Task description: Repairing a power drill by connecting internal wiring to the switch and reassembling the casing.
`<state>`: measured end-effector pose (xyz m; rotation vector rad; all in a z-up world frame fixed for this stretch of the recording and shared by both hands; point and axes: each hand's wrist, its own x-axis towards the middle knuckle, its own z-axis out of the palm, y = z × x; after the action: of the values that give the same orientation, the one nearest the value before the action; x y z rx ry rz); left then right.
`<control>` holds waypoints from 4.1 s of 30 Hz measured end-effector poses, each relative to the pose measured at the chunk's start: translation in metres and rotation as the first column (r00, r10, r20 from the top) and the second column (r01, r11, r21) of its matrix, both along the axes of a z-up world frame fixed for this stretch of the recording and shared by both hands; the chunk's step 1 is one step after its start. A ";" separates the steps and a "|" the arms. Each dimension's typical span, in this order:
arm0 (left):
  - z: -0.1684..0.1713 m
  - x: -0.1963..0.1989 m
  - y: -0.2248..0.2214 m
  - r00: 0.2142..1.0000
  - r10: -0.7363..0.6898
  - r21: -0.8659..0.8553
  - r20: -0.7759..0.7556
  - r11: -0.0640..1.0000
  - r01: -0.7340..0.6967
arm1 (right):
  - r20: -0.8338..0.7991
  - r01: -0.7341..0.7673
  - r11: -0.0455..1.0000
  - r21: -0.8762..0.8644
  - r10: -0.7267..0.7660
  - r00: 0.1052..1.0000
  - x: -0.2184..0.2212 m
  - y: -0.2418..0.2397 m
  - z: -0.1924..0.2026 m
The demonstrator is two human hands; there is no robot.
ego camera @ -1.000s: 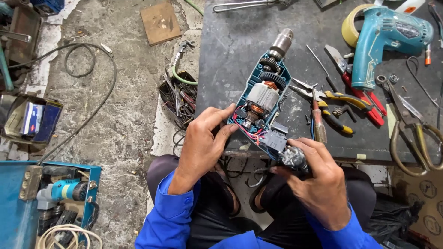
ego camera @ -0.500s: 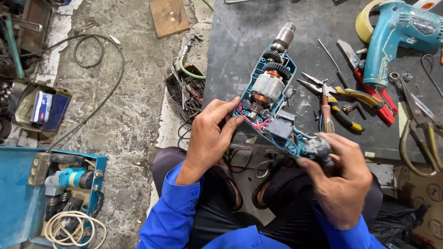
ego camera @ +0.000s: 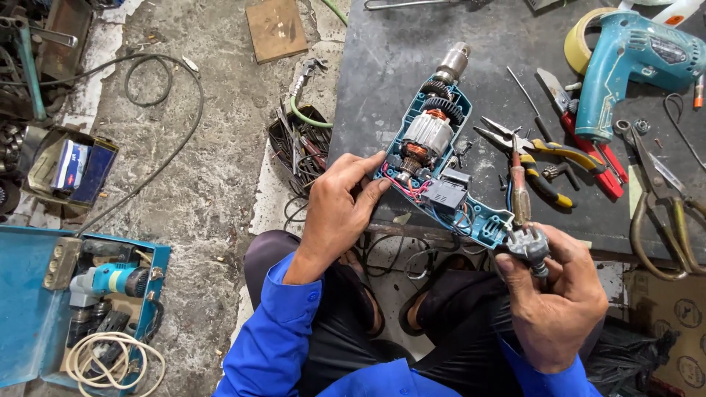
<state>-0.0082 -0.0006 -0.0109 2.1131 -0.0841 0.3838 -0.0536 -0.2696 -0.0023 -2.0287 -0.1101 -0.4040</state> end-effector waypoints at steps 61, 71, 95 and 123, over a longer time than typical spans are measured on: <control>-0.035 -0.073 -0.067 0.988 -0.009 -0.391 -0.157 0.919 -0.053 | 0.198 0.004 0.991 -0.136 0.023 0.980 -0.034 -0.003 -0.054; -0.051 -0.082 -0.093 0.998 -0.050 -0.261 -0.026 0.965 0.041 | -0.460 -0.371 0.917 -0.146 0.269 0.846 -0.018 0.028 -0.115; -0.097 -0.093 -0.082 0.632 -0.691 -0.356 -0.350 0.722 0.593 | -0.335 -0.194 0.939 0.285 0.287 0.897 -0.021 -0.031 -0.016; -0.195 -0.119 -0.105 0.809 -0.453 0.009 -0.376 0.871 0.492 | -0.154 -0.096 0.935 0.342 0.156 0.976 -0.034 -0.032 0.023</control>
<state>-0.1268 -0.1055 -0.2061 2.1410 -0.4160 -0.3215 -0.0873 -0.3012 0.0211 -1.7026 -0.0564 -0.1446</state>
